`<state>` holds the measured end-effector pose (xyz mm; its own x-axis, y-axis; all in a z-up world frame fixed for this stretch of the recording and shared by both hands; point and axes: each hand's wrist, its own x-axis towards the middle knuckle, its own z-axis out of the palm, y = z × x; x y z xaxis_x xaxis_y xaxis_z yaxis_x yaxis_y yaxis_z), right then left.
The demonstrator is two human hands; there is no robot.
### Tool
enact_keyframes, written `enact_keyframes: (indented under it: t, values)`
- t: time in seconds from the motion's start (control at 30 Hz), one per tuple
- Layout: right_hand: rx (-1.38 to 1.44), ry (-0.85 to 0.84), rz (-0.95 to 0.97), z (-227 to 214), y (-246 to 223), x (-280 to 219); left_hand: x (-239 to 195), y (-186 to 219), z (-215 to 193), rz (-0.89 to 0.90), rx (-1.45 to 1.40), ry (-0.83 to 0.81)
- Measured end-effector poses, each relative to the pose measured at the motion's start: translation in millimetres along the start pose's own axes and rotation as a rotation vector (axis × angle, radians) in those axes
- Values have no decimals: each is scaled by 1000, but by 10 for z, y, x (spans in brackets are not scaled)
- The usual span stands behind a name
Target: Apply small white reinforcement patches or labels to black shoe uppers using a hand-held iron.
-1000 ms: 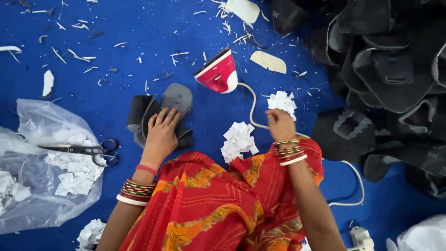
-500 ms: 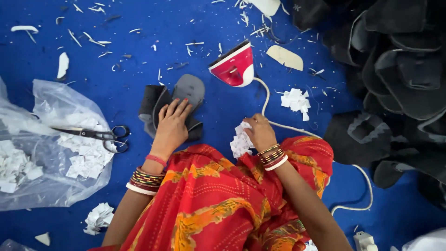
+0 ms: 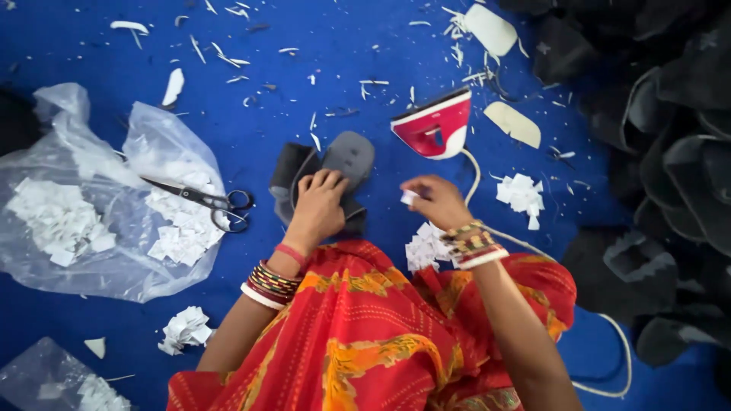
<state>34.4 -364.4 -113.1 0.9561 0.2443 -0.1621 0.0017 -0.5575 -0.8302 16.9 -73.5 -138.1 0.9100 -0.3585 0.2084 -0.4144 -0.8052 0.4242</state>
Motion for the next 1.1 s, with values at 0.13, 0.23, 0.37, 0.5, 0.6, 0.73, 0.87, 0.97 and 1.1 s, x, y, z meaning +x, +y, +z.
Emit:
enact_keyframes:
  t: [0.13, 0.23, 0.37, 0.5, 0.6, 0.73, 0.87, 0.97, 1.1]
  values:
    - [197, -130, 75, 404, -205, 647, -33, 13, -95, -10, 14, -12]
    - [141, -118, -25, 661, -248, 1071, 12, -33, -73, -50, 1, -60]
    - [-111, -24, -258, 859, -166, 1400, 147, 3, -100, -58, 48, -39]
    - [-227, -14, -298, 940, -98, 1499, 184, -18, -21, -90, 160, -82]
    - [-323, 66, -326, 1002, -43, 1519, 209, -27, 94, -118, 193, -96]
    - [-373, 132, -333, 946, -298, 1133, 226, 0, 118, -133, 225, -104]
    - [-151, 483, -44, 881, 207, 602, 280, 54, 12, -165, 234, -187]
    - [-11, 728, 127, 687, 616, 364, 243, 45, 81, -177, 281, -228]
    - [-157, 955, -148, 156, 277, 478, 282, 59, 42, -186, 283, -250]
